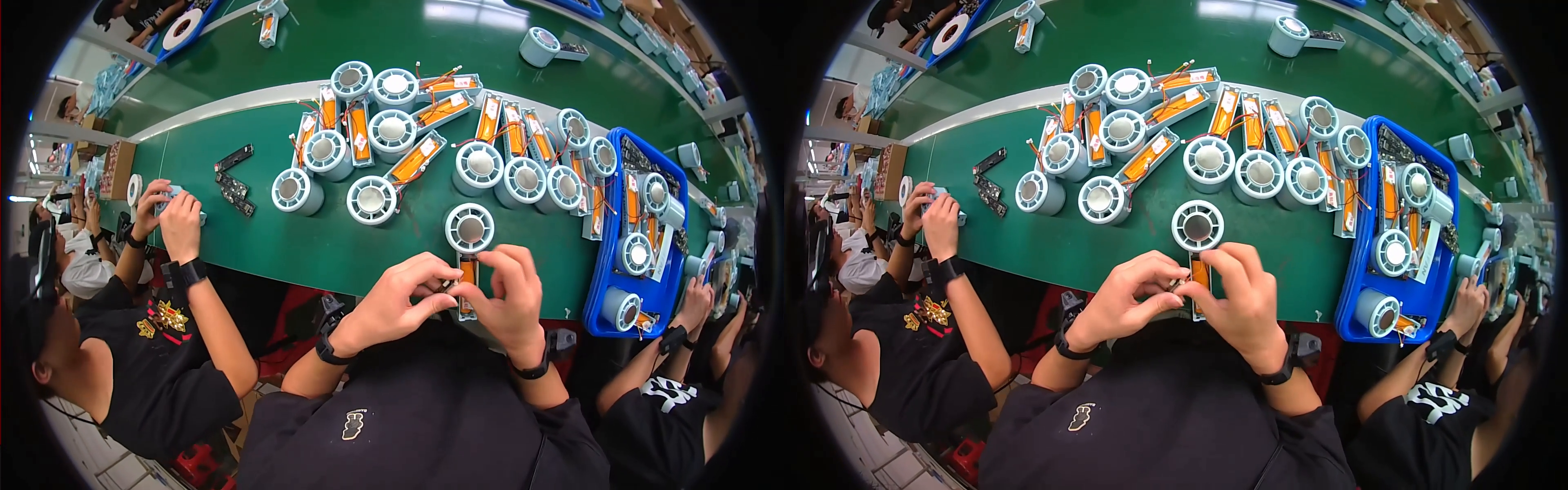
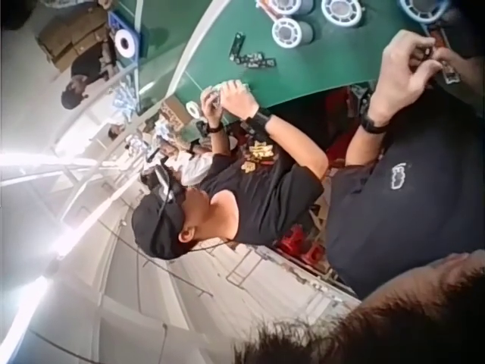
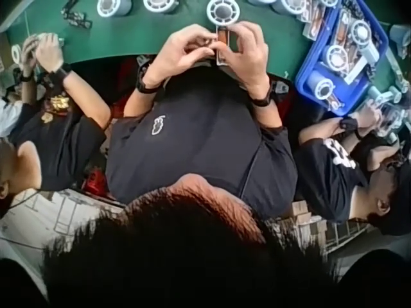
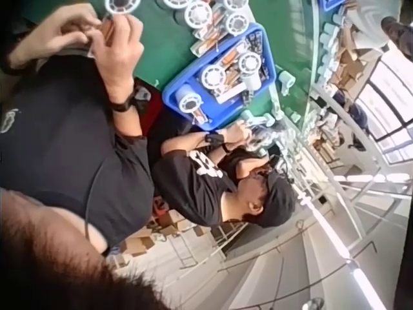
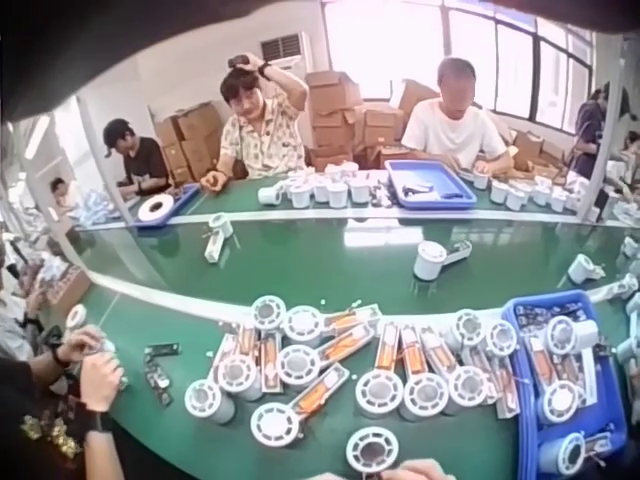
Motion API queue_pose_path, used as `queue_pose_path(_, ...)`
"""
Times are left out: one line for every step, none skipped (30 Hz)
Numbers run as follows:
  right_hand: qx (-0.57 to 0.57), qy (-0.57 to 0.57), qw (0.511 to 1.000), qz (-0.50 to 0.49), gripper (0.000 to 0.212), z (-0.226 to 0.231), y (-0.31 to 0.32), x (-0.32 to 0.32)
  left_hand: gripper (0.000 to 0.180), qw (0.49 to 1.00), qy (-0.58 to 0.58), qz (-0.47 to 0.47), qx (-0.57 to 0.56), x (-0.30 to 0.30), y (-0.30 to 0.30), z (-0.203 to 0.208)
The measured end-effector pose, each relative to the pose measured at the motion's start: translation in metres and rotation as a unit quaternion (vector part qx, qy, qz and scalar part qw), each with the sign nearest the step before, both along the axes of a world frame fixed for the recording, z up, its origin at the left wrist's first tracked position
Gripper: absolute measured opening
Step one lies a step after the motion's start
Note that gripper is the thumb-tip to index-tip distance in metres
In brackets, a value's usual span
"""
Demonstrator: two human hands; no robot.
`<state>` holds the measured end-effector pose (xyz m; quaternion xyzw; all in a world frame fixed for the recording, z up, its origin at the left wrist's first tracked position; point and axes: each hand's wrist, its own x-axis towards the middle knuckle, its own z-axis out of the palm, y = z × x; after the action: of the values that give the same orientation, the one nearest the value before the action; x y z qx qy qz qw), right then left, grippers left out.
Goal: The person assembles handheld fans by connecting battery wires to a circuit board and fitting the board into the fan handle. They then repeat the process with another fan.
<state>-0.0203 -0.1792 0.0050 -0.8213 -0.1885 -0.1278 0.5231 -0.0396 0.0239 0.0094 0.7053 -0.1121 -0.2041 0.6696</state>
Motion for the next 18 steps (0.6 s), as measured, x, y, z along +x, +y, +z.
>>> queue_pose_path(-0.023,-0.019,0.999,-0.03,0.038,0.007,-0.004,-0.002,0.031,1.0,0.0,0.001,-0.001,0.0,0.001,0.001)
queue_pose_path(-0.046,-0.039,0.996,-0.059,0.042,0.01,-0.009,-0.002,0.032,1.0,-0.011,0.023,0.008,0.0,0.002,0.001)
queue_pose_path(-0.046,-0.039,0.996,-0.059,0.042,0.009,-0.014,0.0,0.032,0.999,-0.022,0.044,0.016,-0.001,0.002,0.001)
queue_pose_path(-0.079,-0.006,0.996,-0.046,0.038,0.007,-0.021,0.002,0.032,0.997,-0.032,0.065,0.025,-0.001,0.003,0.002)
queue_pose_path(-0.112,0.026,0.993,-0.033,0.035,0.007,-0.029,0.004,0.032,0.997,-0.032,0.066,0.025,-0.002,0.004,0.004)
queue_pose_path(-0.145,0.059,0.987,-0.019,0.031,0.006,-0.035,0.005,0.033,0.995,-0.044,0.082,0.046,-0.001,0.007,0.007)
queue_pose_path(-0.145,0.059,0.988,-0.018,0.031,0.005,-0.04,0.004,0.034,0.991,-0.057,0.098,0.066,0.001,0.009,0.009)
queue_pose_path(-0.127,0.105,0.986,-0.006,0.026,0.003,-0.044,0.005,0.036,0.987,-0.072,0.113,0.086,0.003,0.01,0.01)
queue_pose_path(-0.109,0.15,0.983,0.007,0.021,0.003,-0.045,0.007,0.036,0.987,-0.073,0.113,0.086,0.005,0.01,0.011)
queue_pose_path(-0.09,0.195,0.977,0.019,0.017,0.002,-0.046,0.008,0.037,0.983,-0.098,0.118,0.097,0.007,0.009,0.012)
queue_pose_path(-0.089,0.193,0.977,0.019,0.017,0.001,-0.045,0.009,0.038,0.979,-0.122,0.123,0.108,0.009,0.008,0.013)
queue_pose_path(-0.055,0.186,0.981,-0.007,0.014,0.0,-0.043,0.013,0.04,0.974,-0.147,0.128,0.118,0.01,0.008,0.014)
queue_pose_path(-0.021,0.177,0.983,-0.034,0.011,0.003,-0.037,0.019,0.04,0.974,-0.148,0.127,0.119,0.011,0.007,0.014)
queue_pose_path(0.014,0.169,0.984,-0.061,0.008,0.005,-0.032,0.022,0.041,0.97,-0.161,0.125,0.131,0.012,0.007,0.013)
queue_pose_path(0.015,0.169,0.984,-0.061,0.008,0.007,-0.026,0.023,0.042,0.966,-0.173,0.124,0.143,0.012,0.007,0.012)
queue_pose_path(0.029,0.142,0.988,-0.047,0.007,0.008,-0.02,0.022,0.043,0.963,-0.185,0.122,0.155,0.012,0.007,0.01)
queue_pose_path(0.044,0.114,0.992,-0.034,0.006,0.009,-0.013,0.022,0.043,0.963,-0.184,0.122,0.156,0.012,0.007,0.009)
queue_pose_path(0.058,0.086,0.994,-0.02,0.005,0.011,-0.008,0.022,0.042,0.961,-0.197,0.124,0.15,0.012,0.006,0.008)
